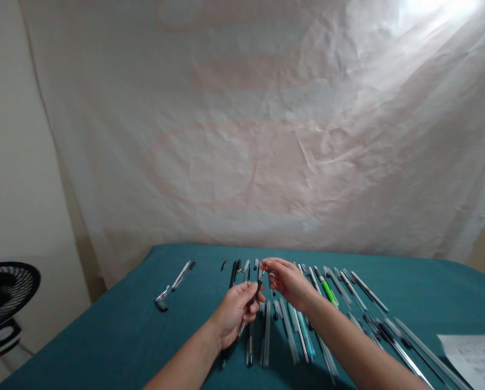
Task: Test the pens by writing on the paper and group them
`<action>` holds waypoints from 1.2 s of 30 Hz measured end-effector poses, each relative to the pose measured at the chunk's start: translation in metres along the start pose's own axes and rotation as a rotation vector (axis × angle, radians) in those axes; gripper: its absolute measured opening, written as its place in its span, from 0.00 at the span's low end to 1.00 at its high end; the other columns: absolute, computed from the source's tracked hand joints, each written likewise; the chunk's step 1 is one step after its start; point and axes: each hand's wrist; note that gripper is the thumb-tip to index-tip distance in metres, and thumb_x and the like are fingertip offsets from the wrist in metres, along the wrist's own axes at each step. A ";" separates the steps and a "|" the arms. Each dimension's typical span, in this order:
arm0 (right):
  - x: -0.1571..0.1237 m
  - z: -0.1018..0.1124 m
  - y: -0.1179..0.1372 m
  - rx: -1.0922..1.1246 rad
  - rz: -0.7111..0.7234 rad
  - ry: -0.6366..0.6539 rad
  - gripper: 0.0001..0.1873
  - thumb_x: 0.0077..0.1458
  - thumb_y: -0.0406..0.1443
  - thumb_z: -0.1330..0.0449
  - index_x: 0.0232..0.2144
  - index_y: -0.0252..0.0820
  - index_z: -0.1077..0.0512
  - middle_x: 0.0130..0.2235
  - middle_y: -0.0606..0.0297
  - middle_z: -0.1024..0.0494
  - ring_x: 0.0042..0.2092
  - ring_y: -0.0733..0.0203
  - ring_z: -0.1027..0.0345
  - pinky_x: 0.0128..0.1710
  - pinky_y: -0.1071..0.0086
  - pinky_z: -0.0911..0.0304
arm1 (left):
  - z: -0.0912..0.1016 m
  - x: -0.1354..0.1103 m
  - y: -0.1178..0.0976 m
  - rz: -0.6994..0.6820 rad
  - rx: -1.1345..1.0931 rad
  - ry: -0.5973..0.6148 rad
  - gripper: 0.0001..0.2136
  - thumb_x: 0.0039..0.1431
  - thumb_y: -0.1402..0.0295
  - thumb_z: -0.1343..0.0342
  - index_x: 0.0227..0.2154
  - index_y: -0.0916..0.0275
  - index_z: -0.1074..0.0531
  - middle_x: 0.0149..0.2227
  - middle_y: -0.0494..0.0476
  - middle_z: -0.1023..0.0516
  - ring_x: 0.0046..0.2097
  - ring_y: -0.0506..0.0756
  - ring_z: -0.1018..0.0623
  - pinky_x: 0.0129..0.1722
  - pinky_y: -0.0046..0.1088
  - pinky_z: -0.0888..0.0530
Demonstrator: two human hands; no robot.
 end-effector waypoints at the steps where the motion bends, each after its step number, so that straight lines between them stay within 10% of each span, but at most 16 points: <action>1: 0.001 0.002 0.000 0.010 0.001 -0.017 0.09 0.43 0.37 0.37 0.29 0.38 0.27 0.30 0.67 0.27 0.20 0.75 0.44 0.18 0.79 0.45 | 0.000 0.000 0.000 -0.004 0.001 -0.004 0.11 0.53 0.63 0.42 0.31 0.67 0.31 0.26 0.51 0.31 0.18 0.41 0.39 0.14 0.15 0.49; 22: -0.001 -0.002 -0.017 -0.064 -0.095 0.023 0.16 0.37 0.41 0.33 0.25 0.35 0.30 0.16 0.78 0.43 0.17 0.77 0.55 0.14 0.79 0.64 | 0.004 0.005 0.003 -0.039 0.103 -0.117 0.14 0.48 0.60 0.39 0.27 0.66 0.33 0.25 0.50 0.30 0.20 0.43 0.36 0.16 0.17 0.46; 36: 0.021 0.043 0.027 0.108 0.312 -0.455 0.19 0.38 0.42 0.34 0.20 0.43 0.43 0.12 0.83 0.53 0.13 0.75 0.62 0.11 0.76 0.65 | 0.017 0.004 -0.002 0.023 0.441 -0.054 0.12 0.49 0.63 0.40 0.31 0.68 0.30 0.29 0.58 0.24 0.24 0.47 0.29 0.22 0.21 0.36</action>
Point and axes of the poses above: each hand's wrist, its own x-axis towards the middle knuckle, its own z-axis out of the back of the hand, y = z × x
